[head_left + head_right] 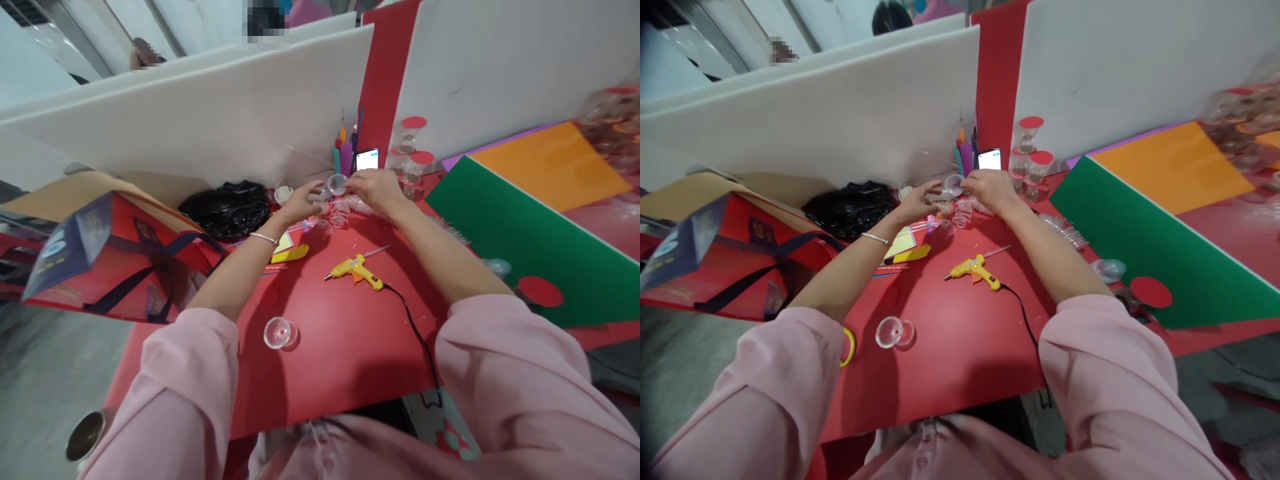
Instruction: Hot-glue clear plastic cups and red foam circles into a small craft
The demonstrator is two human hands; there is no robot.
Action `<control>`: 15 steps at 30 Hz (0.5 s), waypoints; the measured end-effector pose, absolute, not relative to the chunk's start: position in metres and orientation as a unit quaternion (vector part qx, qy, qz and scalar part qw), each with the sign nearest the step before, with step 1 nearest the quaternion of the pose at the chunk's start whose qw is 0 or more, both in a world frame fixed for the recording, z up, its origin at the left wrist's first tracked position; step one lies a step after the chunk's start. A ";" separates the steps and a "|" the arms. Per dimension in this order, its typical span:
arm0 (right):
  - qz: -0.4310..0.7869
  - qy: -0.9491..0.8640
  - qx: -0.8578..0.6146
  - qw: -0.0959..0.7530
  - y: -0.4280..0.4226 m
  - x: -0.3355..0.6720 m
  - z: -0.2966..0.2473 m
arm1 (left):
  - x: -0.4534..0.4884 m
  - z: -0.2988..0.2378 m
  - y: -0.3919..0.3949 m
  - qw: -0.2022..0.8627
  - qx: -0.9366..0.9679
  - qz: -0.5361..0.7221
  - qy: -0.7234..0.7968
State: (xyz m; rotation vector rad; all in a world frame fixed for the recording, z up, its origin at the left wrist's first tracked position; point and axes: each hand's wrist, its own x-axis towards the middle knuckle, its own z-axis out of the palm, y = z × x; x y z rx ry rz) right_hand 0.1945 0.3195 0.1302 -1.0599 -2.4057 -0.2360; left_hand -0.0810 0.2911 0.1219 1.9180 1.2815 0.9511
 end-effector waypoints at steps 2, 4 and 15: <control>-0.089 -0.891 -0.358 0.265 0.299 0.185 0.135 | -0.086 0.125 0.265 0.446 0.676 0.372 0.454; -0.096 -0.895 -0.329 0.287 0.277 0.174 0.139 | -0.092 0.130 0.235 0.505 0.640 0.396 0.424; -0.062 -0.921 -0.159 0.349 0.169 0.088 0.138 | -0.130 0.120 0.078 0.464 0.484 0.604 0.430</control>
